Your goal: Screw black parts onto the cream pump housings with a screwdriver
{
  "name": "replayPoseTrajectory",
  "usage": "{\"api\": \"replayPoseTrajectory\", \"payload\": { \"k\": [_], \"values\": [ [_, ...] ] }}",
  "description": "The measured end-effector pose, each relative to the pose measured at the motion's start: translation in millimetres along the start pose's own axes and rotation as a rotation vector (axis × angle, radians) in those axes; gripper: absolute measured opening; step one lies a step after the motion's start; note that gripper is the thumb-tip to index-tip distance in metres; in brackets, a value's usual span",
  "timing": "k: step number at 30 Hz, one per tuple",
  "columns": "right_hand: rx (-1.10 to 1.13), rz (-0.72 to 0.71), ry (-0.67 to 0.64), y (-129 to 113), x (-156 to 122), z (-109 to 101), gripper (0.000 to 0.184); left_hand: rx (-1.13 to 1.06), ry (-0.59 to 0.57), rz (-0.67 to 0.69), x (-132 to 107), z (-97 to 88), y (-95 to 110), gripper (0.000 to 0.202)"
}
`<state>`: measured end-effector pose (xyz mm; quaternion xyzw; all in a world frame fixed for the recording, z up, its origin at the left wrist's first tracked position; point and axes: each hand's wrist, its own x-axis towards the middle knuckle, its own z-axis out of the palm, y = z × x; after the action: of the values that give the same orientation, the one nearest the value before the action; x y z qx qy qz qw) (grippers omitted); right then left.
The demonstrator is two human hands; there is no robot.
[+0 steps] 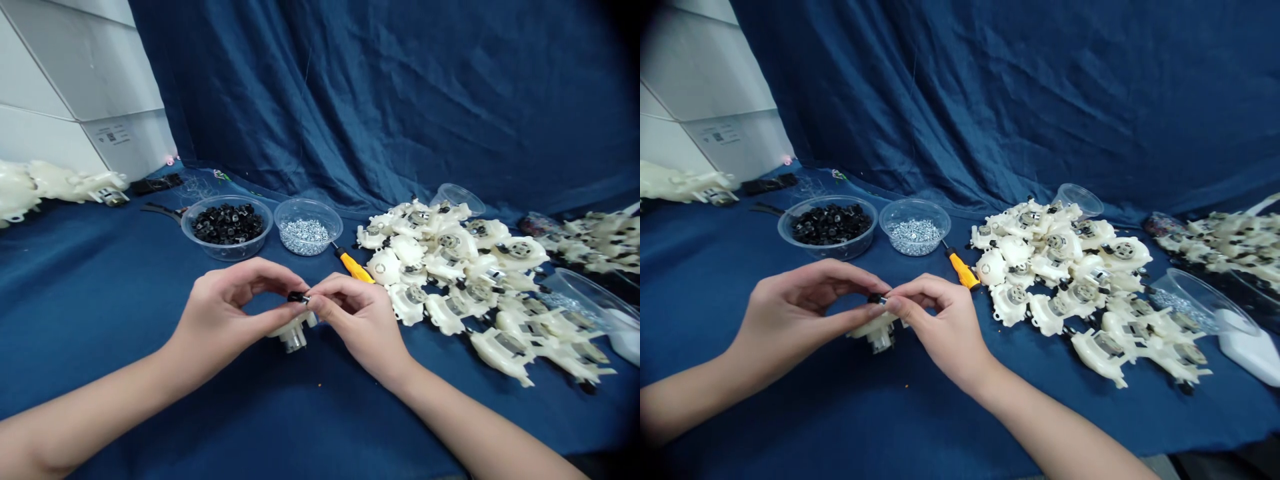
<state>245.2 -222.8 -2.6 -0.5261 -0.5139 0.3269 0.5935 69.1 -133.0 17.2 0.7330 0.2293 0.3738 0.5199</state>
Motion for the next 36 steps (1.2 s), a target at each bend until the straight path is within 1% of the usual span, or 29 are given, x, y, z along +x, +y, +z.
{"api": "replayPoseTrajectory", "payload": {
  "k": [2,5,7,9,11,13,15,18,21,27,31,33,36],
  "values": [
    [0.000,0.007,-0.021,-0.8,1.6,-1.8,0.024,0.102,-0.001,0.052,0.7,-2.0,0.2,0.015],
    [0.023,0.064,-0.073,-2.6,3.5,-5.2,0.025,0.220,-0.021,0.133,1.0,-5.7,-0.8,0.013],
    [0.040,0.107,-0.099,-3.1,3.9,-6.7,0.026,0.241,-0.052,0.156,1.0,-7.6,-2.2,0.014],
    [0.052,0.139,-0.099,-2.9,3.8,-7.2,0.028,0.242,-0.064,0.165,0.8,-8.4,-3.7,0.013],
    [0.052,0.173,-0.078,-2.5,3.2,-6.8,0.030,0.244,-0.046,0.179,0.4,-8.3,-4.6,0.013],
    [0.043,0.176,-0.053,-2.7,2.3,-6.2,0.030,0.261,-0.021,0.187,-0.4,-7.7,-4.7,0.013],
    [0.007,0.125,-0.032,-3.7,1.0,-5.7,0.026,0.305,0.016,0.205,-1.6,-7.0,-3.9,0.014],
    [-0.088,0.011,-0.007,-6.2,-1.2,-4.8,0.019,0.365,0.058,0.269,-2.7,-6.4,-2.2,0.014],
    [-0.164,-0.045,-0.018,-7.8,-3.0,-3.6,0.017,0.375,0.037,0.311,-2.8,-6.4,-1.9,0.014],
    [-0.216,-0.071,-0.052,-7.7,-3.8,-2.7,0.020,0.429,0.033,0.287,-3.2,-7.3,-5.7,0.016],
    [-0.316,-0.179,-0.060,-7.3,-3.5,-4.1,0.019,0.484,0.072,0.323,-3.7,-5.0,-5.6,0.016],
    [-0.362,-0.230,-0.065,-6.5,-3.3,-4.6,0.020,0.475,0.082,0.310,-3.8,-3.4,-4.1,0.016],
    [-0.377,-0.268,-0.062,-4.8,-3.3,-4.6,0.020,0.425,0.081,0.280,-4.2,-2.0,-2.6,0.013]
  ]
}}
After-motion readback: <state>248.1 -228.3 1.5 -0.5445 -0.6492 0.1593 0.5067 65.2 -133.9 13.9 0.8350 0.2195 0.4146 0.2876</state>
